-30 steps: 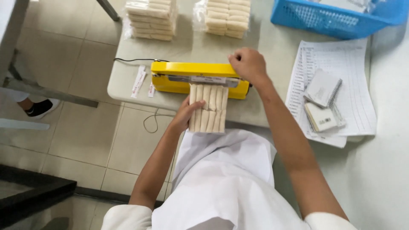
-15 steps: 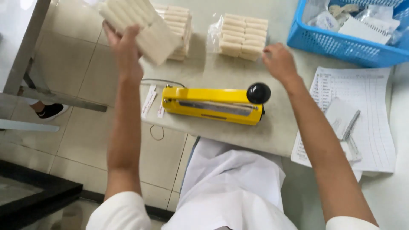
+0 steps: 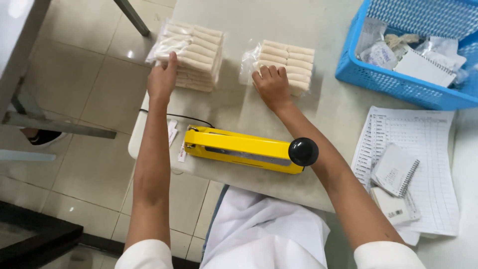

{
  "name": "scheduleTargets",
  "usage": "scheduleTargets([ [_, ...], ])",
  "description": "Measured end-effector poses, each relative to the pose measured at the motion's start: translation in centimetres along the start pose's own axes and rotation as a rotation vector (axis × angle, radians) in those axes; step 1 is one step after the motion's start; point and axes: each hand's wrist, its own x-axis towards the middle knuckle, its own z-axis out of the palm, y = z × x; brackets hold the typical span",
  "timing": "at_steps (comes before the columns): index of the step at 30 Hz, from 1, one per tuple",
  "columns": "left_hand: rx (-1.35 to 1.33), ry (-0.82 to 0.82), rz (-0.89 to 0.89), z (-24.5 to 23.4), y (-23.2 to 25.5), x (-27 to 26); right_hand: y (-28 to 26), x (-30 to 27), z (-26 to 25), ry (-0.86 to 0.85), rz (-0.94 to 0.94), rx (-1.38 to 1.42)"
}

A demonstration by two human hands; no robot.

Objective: Using a manual impulse heat sealer to close plastic bags containing breadsticks and organizing them on a workspace.

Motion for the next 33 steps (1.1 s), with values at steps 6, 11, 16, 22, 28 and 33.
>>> scheduleTargets([
  [6,-0.171,0.109,0.151,-3.8,-1.3,-4.0,1.1,0.3,1.0,0.189,0.269,0.225],
  [11,-0.501,0.196,0.428,-6.1,0.6,-11.1,9.0,2.1,-12.1,0.582,0.804,1.139],
  [16,-0.746,0.192,0.931,-0.8,5.0,-24.6,13.5,0.8,-30.7,0.552,0.590,1.144],
  [22,-1.123,-0.484,1.060,8.8,5.3,-37.9,6.9,-3.2,-49.3,0.187,0.592,0.965],
  [28,-1.083,-0.972,0.876,14.2,-2.6,-44.8,3.5,-13.3,-47.7,0.134,0.966,1.011],
  [33,-1.077,-1.050,0.178,17.4,-5.9,-40.6,2.6,-22.1,-31.9,0.070,1.435,1.215],
])
